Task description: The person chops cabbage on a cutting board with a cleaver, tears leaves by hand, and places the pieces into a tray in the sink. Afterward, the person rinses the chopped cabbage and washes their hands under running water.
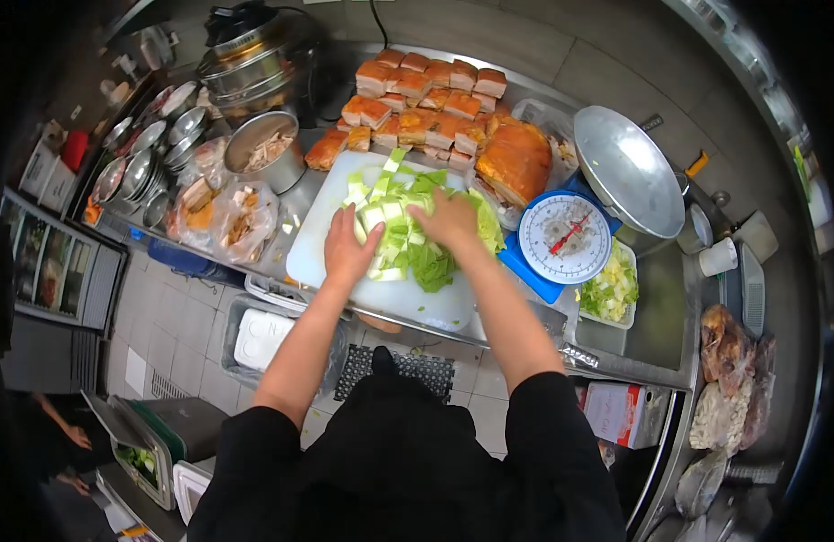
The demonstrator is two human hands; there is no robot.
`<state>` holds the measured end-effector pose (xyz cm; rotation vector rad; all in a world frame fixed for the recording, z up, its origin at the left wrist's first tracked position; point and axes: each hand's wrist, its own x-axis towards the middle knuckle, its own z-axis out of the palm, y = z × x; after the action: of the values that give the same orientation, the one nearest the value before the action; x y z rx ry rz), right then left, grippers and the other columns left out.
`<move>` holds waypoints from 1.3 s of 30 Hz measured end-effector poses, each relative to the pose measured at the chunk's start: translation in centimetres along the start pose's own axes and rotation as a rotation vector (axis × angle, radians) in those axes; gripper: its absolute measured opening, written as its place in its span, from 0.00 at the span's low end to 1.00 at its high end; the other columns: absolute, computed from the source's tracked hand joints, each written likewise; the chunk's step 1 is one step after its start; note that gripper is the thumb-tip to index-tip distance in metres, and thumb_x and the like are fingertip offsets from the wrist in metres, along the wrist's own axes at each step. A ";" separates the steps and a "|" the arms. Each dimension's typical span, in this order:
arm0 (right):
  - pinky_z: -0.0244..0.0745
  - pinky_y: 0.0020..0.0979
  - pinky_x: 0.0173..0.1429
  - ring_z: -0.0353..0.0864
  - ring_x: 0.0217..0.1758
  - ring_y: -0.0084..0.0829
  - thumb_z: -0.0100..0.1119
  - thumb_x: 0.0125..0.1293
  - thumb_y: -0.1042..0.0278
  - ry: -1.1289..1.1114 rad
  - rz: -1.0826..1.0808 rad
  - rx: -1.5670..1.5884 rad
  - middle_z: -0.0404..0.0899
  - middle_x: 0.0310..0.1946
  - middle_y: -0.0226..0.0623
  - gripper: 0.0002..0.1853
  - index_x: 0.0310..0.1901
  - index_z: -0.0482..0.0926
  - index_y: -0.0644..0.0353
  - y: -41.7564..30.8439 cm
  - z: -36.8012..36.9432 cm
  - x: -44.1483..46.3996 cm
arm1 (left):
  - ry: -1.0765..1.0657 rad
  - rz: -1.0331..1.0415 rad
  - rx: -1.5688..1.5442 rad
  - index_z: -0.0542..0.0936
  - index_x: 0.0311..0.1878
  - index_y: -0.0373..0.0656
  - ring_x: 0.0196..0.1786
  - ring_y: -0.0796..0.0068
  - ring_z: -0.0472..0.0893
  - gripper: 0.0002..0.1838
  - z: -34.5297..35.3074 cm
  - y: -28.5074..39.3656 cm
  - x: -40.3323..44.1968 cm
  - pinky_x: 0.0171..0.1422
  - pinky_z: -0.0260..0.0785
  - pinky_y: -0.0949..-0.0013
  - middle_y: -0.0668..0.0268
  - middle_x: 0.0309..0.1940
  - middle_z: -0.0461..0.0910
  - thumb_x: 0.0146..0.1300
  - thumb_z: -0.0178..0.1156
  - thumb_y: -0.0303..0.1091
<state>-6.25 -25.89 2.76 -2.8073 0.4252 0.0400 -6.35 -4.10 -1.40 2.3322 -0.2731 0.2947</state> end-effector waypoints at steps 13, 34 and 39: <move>0.72 0.41 0.65 0.78 0.61 0.51 0.62 0.66 0.39 0.194 0.074 0.550 0.77 0.59 0.57 0.38 0.68 0.72 0.60 -4.5 4.7 1.6 | 0.181 0.151 -0.355 0.75 0.62 0.38 0.67 0.47 0.71 0.31 4.7 -0.6 4.9 0.70 0.66 0.54 0.48 0.65 0.70 0.56 0.73 0.35; 0.69 0.37 0.68 0.76 0.64 0.44 0.70 0.62 0.56 0.579 -0.343 1.029 0.74 0.60 0.54 0.39 0.69 0.65 0.71 -2.3 -13.9 -7.6 | 0.402 0.593 -0.645 0.68 0.68 0.36 0.69 0.54 0.70 0.30 -4.0 17.2 4.0 0.75 0.61 0.52 0.49 0.69 0.68 0.65 0.66 0.32; 0.68 0.40 0.68 0.73 0.63 0.49 0.72 0.58 0.57 0.693 -0.377 1.002 0.70 0.62 0.57 0.43 0.69 0.64 0.71 11.0 -19.0 -17.2 | 0.341 0.623 -0.767 0.62 0.72 0.43 0.69 0.45 0.69 0.37 1.3 30.0 -5.4 0.72 0.67 0.41 0.47 0.72 0.63 0.66 0.63 0.47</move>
<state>-26.25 -36.69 18.98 -1.7781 0.0049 -0.9555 -19.77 -25.20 16.03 1.3693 -0.7847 0.7320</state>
